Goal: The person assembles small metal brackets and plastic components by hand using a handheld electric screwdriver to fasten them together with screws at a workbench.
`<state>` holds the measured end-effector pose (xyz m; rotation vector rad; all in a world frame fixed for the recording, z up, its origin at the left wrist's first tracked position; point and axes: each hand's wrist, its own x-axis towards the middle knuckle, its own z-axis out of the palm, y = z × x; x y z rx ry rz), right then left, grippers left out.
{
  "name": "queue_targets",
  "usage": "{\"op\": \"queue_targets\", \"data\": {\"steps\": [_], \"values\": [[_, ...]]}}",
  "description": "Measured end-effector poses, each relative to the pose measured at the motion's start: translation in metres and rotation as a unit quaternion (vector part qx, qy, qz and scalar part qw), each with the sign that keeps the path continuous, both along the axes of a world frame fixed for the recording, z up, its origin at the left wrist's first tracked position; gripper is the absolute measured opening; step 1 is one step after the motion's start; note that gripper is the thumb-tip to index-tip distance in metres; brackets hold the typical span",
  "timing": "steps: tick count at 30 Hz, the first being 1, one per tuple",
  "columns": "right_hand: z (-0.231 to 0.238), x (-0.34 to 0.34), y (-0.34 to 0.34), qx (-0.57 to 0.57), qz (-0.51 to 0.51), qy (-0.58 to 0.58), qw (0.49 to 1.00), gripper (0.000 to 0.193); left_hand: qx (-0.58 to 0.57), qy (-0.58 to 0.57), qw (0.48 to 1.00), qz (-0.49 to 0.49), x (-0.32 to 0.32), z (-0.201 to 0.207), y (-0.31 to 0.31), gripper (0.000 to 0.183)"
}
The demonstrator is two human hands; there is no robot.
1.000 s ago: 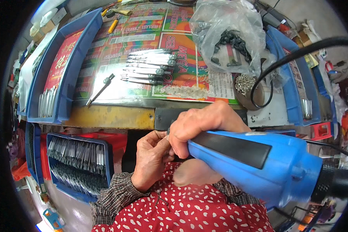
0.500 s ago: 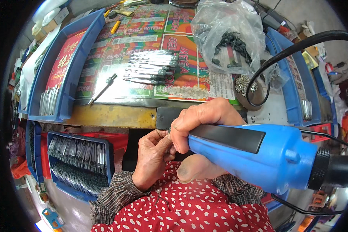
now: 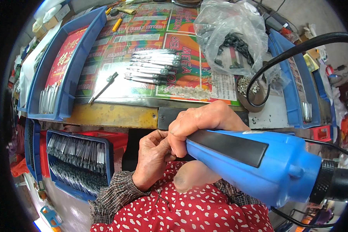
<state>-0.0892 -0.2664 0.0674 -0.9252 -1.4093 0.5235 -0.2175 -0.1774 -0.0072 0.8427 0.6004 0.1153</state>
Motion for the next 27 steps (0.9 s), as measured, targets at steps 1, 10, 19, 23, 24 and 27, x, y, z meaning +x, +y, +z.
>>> {"op": "queue_targets", "data": {"steps": [1, 10, 19, 23, 24, 27], "values": [[0.000, -0.003, 0.000, 0.006, -0.009, 0.014, 1.000, 0.051, 0.000, 0.007, 1.000, -0.001, 0.000, 0.001, 0.000, 0.012], [-0.001, -0.010, 0.000, 0.030, -0.052, 0.069, 0.996, 0.046, -0.009, 0.007, 1.000, -0.004, 0.001, 0.004, 0.001, 0.011], [0.001, -0.009, 0.000, 0.019, -0.038, 0.083, 0.996, 0.047, -0.019, 0.012, 1.000, 0.001, 0.001, 0.007, 0.000, 0.011], [-0.001, -0.009, -0.001, 0.013, -0.040, 0.082, 0.996, 0.051, -0.011, 0.019, 1.000, -0.004, 0.001, 0.006, 0.001, 0.011], [0.000, -0.010, -0.001, 0.013, -0.039, 0.083, 0.996, 0.051, -0.013, 0.016, 1.000, -0.004, 0.000, 0.005, 0.001, 0.011], [0.000, -0.013, -0.002, 0.010, -0.067, 0.088, 0.994, 0.051, -0.020, 0.010, 1.000, -0.005, 0.000, 0.004, 0.002, 0.011]]}}
